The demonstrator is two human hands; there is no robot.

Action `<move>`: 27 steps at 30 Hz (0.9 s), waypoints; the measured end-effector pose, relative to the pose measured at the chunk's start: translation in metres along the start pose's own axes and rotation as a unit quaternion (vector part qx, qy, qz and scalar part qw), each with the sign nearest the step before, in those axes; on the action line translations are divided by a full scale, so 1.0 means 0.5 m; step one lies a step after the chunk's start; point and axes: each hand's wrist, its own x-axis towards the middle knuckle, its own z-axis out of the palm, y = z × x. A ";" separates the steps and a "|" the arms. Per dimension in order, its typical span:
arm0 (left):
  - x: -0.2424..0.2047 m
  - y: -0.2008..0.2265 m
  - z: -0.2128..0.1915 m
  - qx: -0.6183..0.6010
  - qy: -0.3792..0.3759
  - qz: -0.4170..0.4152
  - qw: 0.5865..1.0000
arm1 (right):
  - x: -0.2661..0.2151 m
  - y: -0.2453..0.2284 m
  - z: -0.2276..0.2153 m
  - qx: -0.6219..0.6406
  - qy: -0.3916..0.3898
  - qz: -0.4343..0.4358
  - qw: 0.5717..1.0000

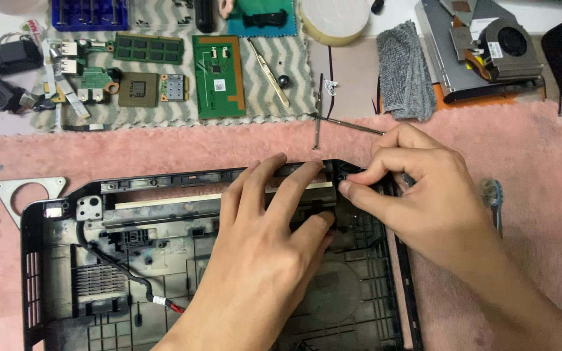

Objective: The person assembles a laptop by installing a fan, connecting ribbon cables, and securing internal components within the chassis. They handle the fan, cables, and chassis by hand, aligning and snapping parts into place on a workbench.

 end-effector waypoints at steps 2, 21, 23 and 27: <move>0.000 0.000 -0.001 0.001 -0.003 -0.001 1.000 | 0.000 0.005 0.008 -0.002 0.002 -0.015 1.000; -0.001 0.000 -0.002 0.017 -0.002 0.010 1.000 | 0.006 -0.013 0.009 -0.021 0.008 0.076 0.997; 0.000 0.000 -0.001 0.018 0.007 0.011 1.000 | 0.007 -0.024 0.001 -0.009 0.010 0.089 0.996; 0.002 -0.002 -0.008 0.004 -0.010 0.002 1.000 | 0.004 -0.042 -0.023 0.040 -0.007 0.131 0.991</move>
